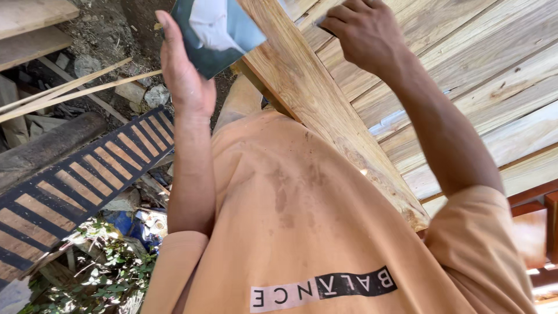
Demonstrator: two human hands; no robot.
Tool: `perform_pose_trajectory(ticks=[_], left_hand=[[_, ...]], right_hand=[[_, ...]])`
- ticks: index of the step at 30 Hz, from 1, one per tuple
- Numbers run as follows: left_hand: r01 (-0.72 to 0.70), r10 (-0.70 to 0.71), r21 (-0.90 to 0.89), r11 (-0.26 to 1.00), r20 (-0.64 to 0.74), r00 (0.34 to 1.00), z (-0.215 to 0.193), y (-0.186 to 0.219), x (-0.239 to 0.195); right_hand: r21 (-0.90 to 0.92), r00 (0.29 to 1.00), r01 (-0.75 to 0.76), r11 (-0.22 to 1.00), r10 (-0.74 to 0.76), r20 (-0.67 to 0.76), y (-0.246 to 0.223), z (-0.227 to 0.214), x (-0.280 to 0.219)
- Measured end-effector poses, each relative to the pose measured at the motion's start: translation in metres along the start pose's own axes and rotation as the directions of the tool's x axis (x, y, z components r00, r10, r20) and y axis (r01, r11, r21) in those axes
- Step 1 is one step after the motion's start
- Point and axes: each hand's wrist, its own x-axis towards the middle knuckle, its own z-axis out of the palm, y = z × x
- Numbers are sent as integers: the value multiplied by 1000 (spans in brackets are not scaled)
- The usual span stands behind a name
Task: The person uses a putty knife to scoop a white filler substance from a small square board and applies it to the gaps and joints of a wooden structure. They repeatedly smooth the filler into the wood grain and along the seams of the planks.
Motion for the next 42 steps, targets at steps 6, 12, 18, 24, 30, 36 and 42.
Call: perform_pose_trajectory(ticks=[6, 12, 18, 24, 30, 36, 42], left_hand=[[94, -102, -63, 994, -142, 985, -24, 15, -32], [148, -185, -170, 974, -222, 957, -46, 17, -46], [108, -133, -160, 981, -156, 979, -38, 25, -41], [142, -163, -136, 981, -165, 973, -36, 21, -51], [183, -213, -172, 968, -170, 962, -50, 19, -62], [186, -222, -187, 965, -192, 956, -45, 23, -63], [178, -205, -172, 969, -158, 966, -38, 24, -68]], right_hand=[[-106, 997, -6, 994, 14, 73, -23, 81, 32], [-237, 990, 105, 966, -79, 115, -33, 67, 4], [-124, 996, 63, 990, -54, 73, -1, 54, 47], [-231, 987, 73, 970, -38, 156, -26, 71, 52], [-225, 979, 112, 968, -69, 190, -35, 58, -6], [-159, 962, 171, 972, -130, 239, -16, 52, 1], [67, 991, -23, 997, 14, 135, -14, 67, 45]])
